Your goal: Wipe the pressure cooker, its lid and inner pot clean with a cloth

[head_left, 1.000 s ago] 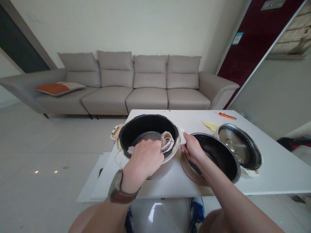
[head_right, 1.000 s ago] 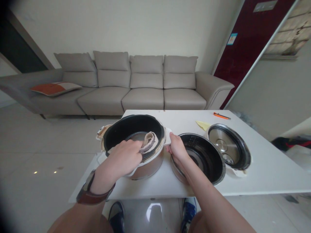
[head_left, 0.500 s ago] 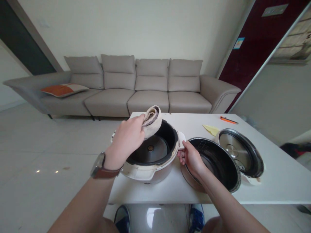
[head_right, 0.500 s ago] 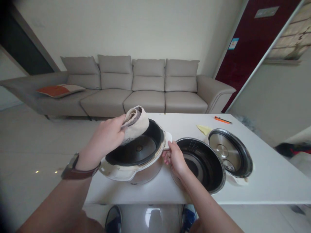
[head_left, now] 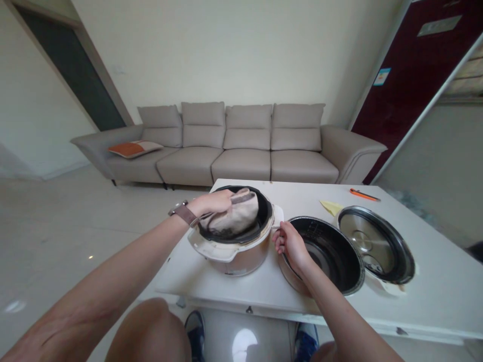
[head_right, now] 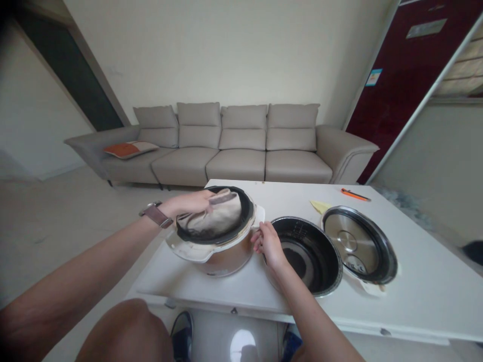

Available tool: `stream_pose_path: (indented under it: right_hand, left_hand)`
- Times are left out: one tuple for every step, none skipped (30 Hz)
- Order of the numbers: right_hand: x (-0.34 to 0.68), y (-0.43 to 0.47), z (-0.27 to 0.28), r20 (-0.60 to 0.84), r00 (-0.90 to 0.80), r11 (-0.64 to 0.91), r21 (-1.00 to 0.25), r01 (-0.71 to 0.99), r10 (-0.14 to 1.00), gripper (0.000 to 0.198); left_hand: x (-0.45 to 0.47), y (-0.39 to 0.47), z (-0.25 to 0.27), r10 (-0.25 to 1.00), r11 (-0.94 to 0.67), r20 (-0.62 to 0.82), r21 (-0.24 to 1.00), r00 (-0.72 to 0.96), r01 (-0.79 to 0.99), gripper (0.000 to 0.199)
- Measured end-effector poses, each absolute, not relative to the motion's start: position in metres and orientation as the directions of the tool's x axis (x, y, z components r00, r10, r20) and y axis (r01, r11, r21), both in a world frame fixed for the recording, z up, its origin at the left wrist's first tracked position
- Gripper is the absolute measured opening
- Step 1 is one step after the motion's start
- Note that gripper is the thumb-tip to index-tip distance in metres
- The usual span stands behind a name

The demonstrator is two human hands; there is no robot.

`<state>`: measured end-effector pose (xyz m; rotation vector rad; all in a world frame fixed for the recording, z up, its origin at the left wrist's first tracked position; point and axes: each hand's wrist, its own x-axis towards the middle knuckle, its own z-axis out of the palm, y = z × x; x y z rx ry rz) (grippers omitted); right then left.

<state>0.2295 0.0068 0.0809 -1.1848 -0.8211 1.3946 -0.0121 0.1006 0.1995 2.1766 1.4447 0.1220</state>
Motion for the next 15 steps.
stream_pose_path:
  right_hand:
    - [0.23, 0.004, 0.082, -0.205, 0.071, -0.178, -0.943, -0.28, 0.976, 0.038]
    - [0.23, 0.001, 0.082, -0.198, 0.067, -0.173, -0.946, -0.274, 0.978, 0.038]
    - [0.23, -0.001, 0.083, -0.191, 0.06, -0.168, -0.948, -0.271, 0.98, 0.037]
    - [0.23, -0.004, 0.083, -0.185, 0.054, -0.164, -0.949, -0.269, 0.981, 0.037]
    - [0.23, -0.006, 0.084, -0.18, 0.049, -0.16, -0.949, -0.27, 0.982, 0.037]
    - [0.229, -0.008, 0.084, -0.176, 0.046, -0.157, -0.949, -0.272, 0.983, 0.037]
    - [0.229, -0.01, 0.083, -0.173, 0.044, -0.154, -0.95, -0.273, 0.984, 0.036]
    - [0.228, -0.011, 0.083, -0.169, 0.043, -0.151, -0.95, -0.272, 0.985, 0.036]
    - [0.228, -0.011, 0.082, -0.165, 0.045, -0.147, -0.952, -0.269, 0.985, 0.035]
    - [0.227, -0.011, 0.081, -0.165, 0.047, -0.148, -0.954, -0.262, 0.985, 0.035]
    - [0.227, -0.011, 0.08, -0.169, 0.047, -0.152, -0.955, -0.255, 0.985, 0.034]
    - [0.226, -0.01, 0.079, -0.174, 0.046, -0.158, -0.956, -0.247, 0.984, 0.033]
    - [0.226, -0.01, 0.079, -0.177, 0.044, -0.162, -0.957, -0.242, 0.983, 0.033]
    - [0.227, -0.009, 0.078, -0.178, 0.04, -0.164, -0.957, -0.239, 0.983, 0.033]
    - [0.227, -0.01, 0.078, -0.177, 0.035, -0.164, -0.958, -0.237, 0.984, 0.033]
  left_hand:
    - [-0.013, 0.104, 0.199, 0.93, -0.205, -0.143, 0.562, 0.338, 0.802, 0.022]
    - [-0.012, 0.106, 0.197, 0.96, -0.128, -0.107, 0.653, 0.258, 0.746, 0.017]
    - [-0.008, 0.108, 0.194, 0.975, -0.079, -0.082, 0.736, 0.204, 0.672, 0.013]
    - [-0.001, 0.109, 0.189, 0.983, -0.059, -0.057, 0.799, 0.173, 0.598, 0.011]
    - [0.008, 0.11, 0.183, 0.985, -0.062, -0.046, 0.813, 0.169, 0.579, 0.011]
    - [0.019, 0.109, 0.177, 0.985, -0.071, -0.032, 0.821, 0.17, 0.566, 0.012]
    - [0.031, 0.108, 0.171, 0.985, -0.086, -0.012, 0.827, 0.17, 0.556, 0.014]
    - [0.043, 0.107, 0.166, 0.981, -0.109, -0.002, 0.824, 0.196, 0.556, 0.017]
    - [0.055, 0.105, 0.161, 0.977, -0.123, 0.0, 0.819, 0.214, 0.56, 0.019]
    - [0.064, 0.103, 0.158, 0.972, -0.133, -0.004, 0.811, 0.233, 0.57, 0.021]
    - [0.071, 0.1, 0.156, 0.968, -0.141, -0.01, 0.802, 0.249, 0.581, 0.023]
    - [0.075, 0.098, 0.154, 0.964, -0.148, -0.016, 0.794, 0.264, 0.589, 0.026]
    - [0.076, 0.096, 0.154, 0.959, -0.153, -0.026, 0.788, 0.281, 0.597, 0.028]
    - [0.074, 0.094, 0.154, 0.954, -0.155, -0.041, 0.784, 0.298, 0.602, 0.03]
    - [0.069, 0.092, 0.155, 0.947, -0.151, -0.06, 0.782, 0.314, 0.605, 0.031]
